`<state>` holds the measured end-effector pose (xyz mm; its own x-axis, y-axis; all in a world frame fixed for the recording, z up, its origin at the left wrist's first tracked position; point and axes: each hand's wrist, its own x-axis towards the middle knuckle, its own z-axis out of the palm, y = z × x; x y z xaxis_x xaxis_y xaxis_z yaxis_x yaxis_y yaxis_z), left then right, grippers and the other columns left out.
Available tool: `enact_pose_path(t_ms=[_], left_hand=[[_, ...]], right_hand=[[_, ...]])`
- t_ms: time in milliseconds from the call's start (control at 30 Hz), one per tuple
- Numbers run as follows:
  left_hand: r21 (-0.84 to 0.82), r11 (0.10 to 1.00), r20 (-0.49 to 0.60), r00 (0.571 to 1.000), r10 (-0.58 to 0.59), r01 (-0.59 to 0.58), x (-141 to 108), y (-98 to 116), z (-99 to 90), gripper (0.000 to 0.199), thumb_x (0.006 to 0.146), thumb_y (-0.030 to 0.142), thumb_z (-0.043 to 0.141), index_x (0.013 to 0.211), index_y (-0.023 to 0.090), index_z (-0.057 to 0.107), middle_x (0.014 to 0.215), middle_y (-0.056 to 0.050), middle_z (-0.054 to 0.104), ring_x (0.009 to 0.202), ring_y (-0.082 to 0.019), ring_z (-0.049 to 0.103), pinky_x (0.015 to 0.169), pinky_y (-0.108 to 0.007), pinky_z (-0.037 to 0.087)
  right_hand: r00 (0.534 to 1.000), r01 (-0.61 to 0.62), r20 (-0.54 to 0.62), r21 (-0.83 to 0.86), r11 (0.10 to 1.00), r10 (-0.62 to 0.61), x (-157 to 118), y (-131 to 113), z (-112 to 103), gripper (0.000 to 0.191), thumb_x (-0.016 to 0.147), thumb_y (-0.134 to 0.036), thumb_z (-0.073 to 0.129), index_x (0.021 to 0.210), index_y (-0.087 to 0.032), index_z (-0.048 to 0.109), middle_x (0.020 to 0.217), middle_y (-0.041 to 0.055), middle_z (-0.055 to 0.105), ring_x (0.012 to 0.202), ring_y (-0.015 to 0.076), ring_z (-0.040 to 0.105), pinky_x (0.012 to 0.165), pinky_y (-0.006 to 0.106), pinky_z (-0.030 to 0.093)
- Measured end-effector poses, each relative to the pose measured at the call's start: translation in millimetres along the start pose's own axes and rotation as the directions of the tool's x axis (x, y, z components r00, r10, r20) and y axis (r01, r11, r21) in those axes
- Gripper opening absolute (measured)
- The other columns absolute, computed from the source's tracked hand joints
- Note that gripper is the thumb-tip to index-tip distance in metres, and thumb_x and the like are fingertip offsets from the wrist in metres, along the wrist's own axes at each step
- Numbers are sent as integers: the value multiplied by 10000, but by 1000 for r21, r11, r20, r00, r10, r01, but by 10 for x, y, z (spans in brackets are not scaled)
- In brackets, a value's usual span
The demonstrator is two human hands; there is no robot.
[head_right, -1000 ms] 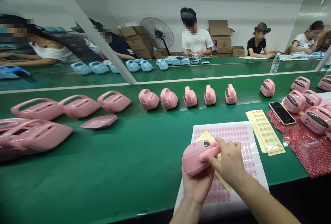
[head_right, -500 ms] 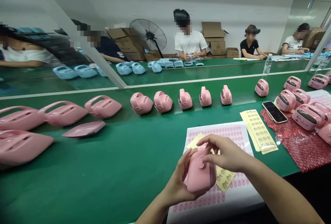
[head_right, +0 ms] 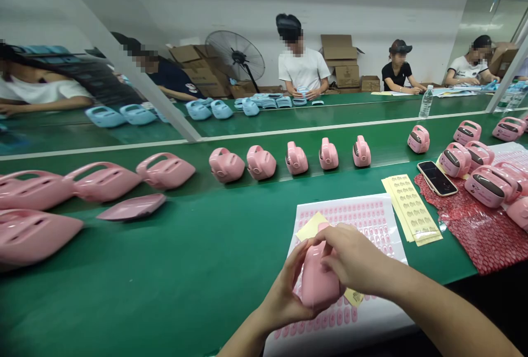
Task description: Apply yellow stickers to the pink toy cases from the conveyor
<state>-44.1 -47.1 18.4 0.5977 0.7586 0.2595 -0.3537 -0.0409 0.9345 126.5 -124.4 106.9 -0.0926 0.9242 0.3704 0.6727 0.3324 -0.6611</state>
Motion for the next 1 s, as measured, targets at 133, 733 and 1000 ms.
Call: enact_pose_path(t_ms=[133, 733, 1000], left_hand=[[-13, 1000, -29, 1000, 7, -7, 4, 7, 29, 890, 262, -127, 724, 1083, 206, 636, 1140, -141, 617, 1145, -364, 507, 1023, -526, 266], [78, 990, 21, 993, 114, -115, 86, -6, 112, 867, 309, -112, 726, 1105, 218, 632, 1153, -151, 620, 1158, -379, 494, 1022, -563, 235], [71, 983, 38, 986, 165, -168, 127, -85, 42, 916, 283, -102, 748, 1120, 249, 627, 1185, -163, 596, 1166, -412, 476, 1006, -571, 266]], right_hand=[[947, 254, -115, -306, 917, -301, -131, 55, 132, 229, 844, -84, 431, 1019, -178, 547, 777, 46, 655, 678, 173, 540, 595, 298, 421], [887, 19, -451, -181, 983, -100, -146, 44, 398, 259, 836, -118, 384, 1063, -191, 486, 760, 37, 526, 653, 169, 499, 560, 292, 453], [870, -89, -468, 160, 983, 154, 14, 460, 386, 304, 863, -241, 419, 1166, -213, 422, 973, 79, 541, 765, 166, 520, 685, 321, 483]])
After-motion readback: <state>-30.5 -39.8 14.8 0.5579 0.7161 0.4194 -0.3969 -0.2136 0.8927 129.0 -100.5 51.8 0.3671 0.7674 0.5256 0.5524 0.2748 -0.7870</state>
